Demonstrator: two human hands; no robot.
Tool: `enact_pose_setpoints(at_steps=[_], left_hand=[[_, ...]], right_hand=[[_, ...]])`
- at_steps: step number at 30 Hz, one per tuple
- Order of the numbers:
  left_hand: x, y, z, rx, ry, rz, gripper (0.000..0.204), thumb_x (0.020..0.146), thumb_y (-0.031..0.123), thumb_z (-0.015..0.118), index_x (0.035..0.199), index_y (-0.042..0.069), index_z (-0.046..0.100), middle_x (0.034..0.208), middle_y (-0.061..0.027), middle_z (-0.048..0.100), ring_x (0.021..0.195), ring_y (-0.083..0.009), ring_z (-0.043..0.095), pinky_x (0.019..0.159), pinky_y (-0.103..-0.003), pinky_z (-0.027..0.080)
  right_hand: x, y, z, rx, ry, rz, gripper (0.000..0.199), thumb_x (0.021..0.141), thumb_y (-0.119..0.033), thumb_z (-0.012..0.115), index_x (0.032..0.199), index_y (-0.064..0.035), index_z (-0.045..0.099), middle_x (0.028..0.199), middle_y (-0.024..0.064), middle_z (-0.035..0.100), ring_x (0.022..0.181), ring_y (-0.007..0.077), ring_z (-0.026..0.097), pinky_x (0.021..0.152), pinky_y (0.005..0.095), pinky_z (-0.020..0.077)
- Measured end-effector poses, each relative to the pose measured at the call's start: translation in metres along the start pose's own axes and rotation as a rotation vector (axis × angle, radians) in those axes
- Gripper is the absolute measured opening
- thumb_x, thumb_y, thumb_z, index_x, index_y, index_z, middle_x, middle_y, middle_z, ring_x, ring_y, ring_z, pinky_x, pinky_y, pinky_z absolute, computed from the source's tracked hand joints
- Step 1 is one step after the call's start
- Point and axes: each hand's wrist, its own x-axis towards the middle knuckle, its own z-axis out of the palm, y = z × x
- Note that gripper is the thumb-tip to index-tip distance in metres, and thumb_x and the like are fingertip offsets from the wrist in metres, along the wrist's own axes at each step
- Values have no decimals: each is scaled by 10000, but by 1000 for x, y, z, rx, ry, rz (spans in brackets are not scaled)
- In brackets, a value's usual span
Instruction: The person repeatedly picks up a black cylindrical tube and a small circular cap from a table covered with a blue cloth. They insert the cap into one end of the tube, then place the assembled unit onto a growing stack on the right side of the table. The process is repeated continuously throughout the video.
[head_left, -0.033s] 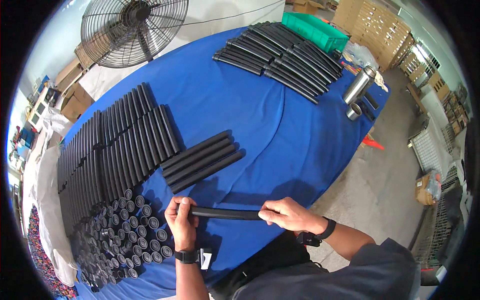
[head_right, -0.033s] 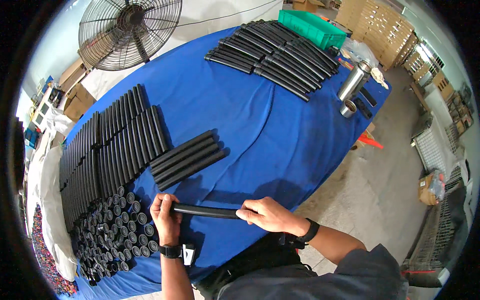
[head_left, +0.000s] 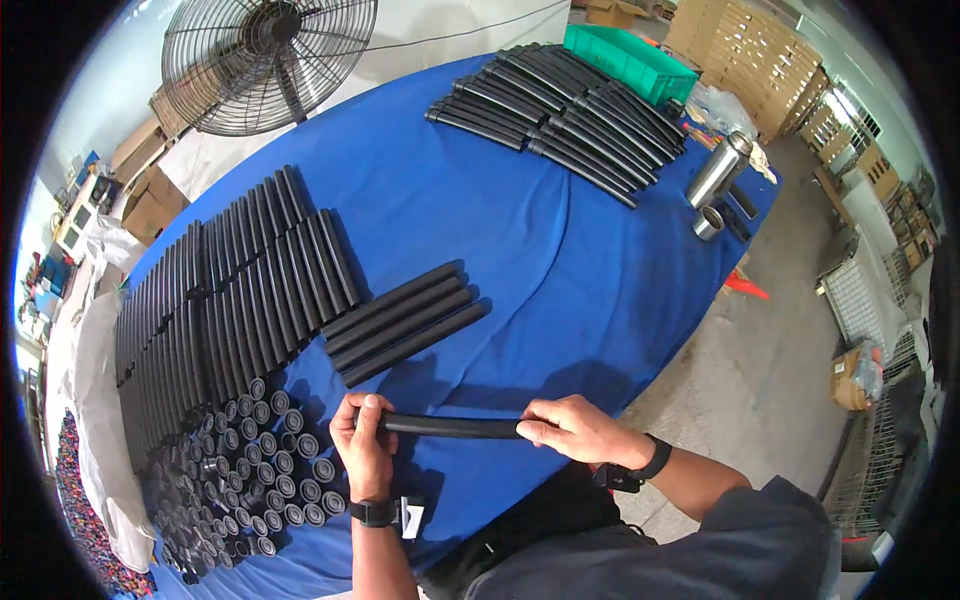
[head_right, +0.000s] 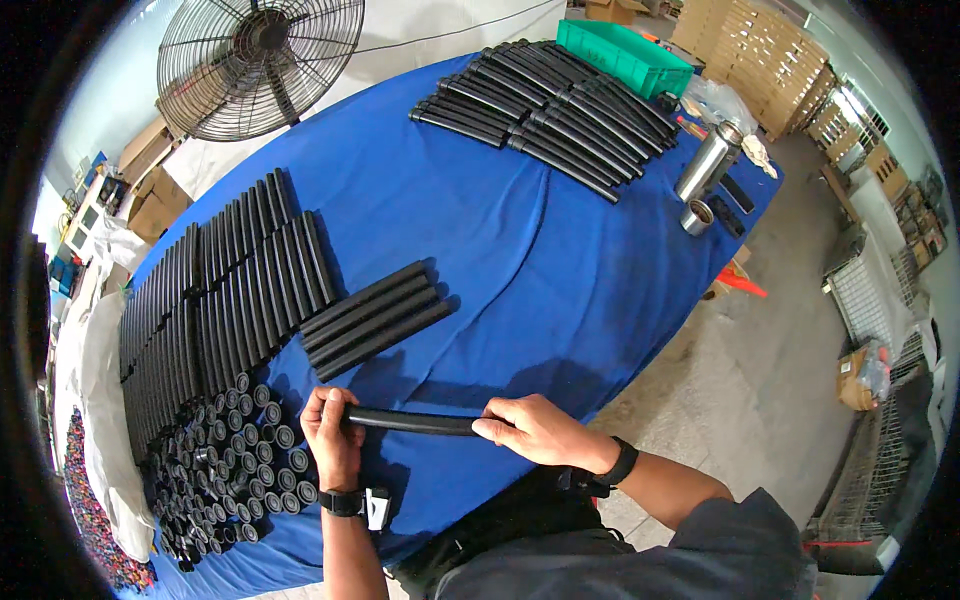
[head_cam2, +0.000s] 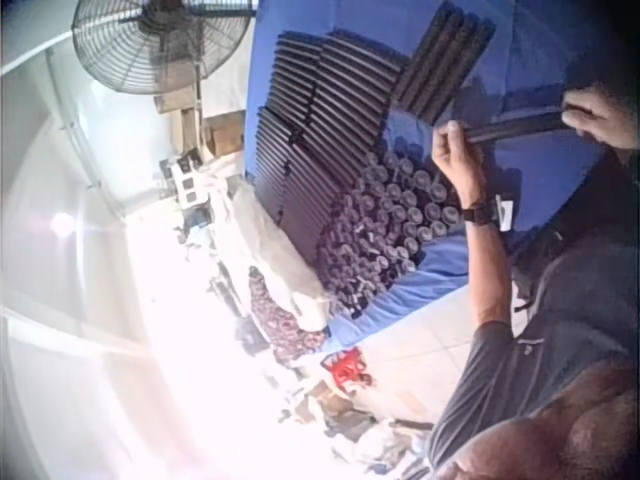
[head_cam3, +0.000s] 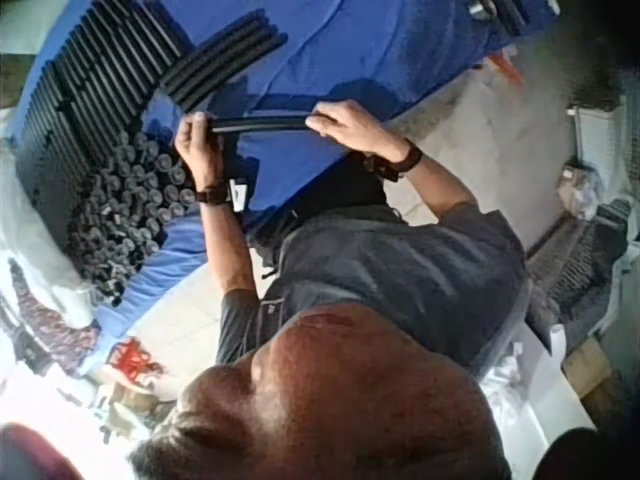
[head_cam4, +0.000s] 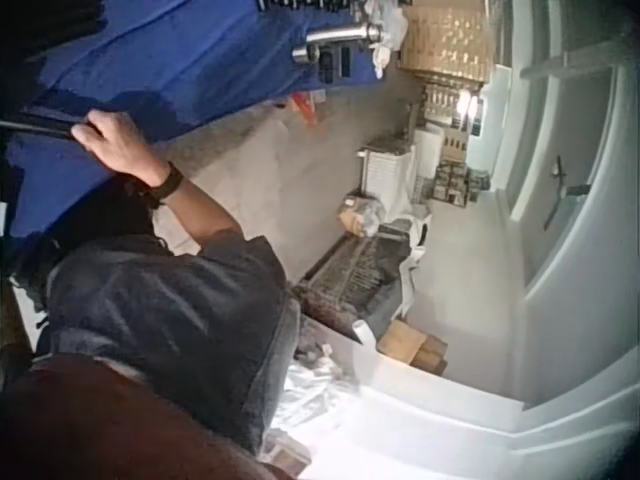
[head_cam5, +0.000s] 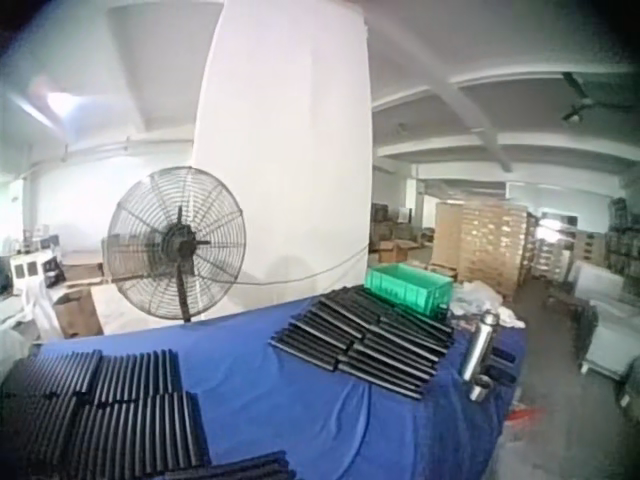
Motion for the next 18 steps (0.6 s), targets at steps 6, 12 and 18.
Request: enact_pose_setpoints(at_steps=[6, 12, 18], left_hand=[[-1, 0, 3, -8, -27, 23, 218, 1016, 244, 646, 869, 85, 615, 794, -31, 650, 460, -64, 480, 372, -204, 361], [-2, 2, 2, 7, 13, -8, 213, 1018, 250, 640, 881, 89, 607, 793, -31, 648, 473, -63, 490, 379, -202, 358], [-2, 10, 3, -31, -4, -53, 176, 1013, 188, 624, 891, 62, 625, 776, -27, 649, 502, -69, 517, 417, -219, 398]], right_hand=[[-2, -5, 3, 44, 205, -123, 345, 1001, -349, 665, 970, -8, 628, 804, 135, 685, 768, 219, 677, 678, 368, 503], [-2, -5, 1, 126, 80, -20, 350, 984, -339, 695, 1098, -17, 620, 799, 26, 655, 662, 94, 590, 592, 280, 476], [0, -1, 9, -69, 240, -223, 275, 915, -210, 774, 1038, -27, 610, 814, 46, 675, 703, 122, 630, 624, 287, 501]])
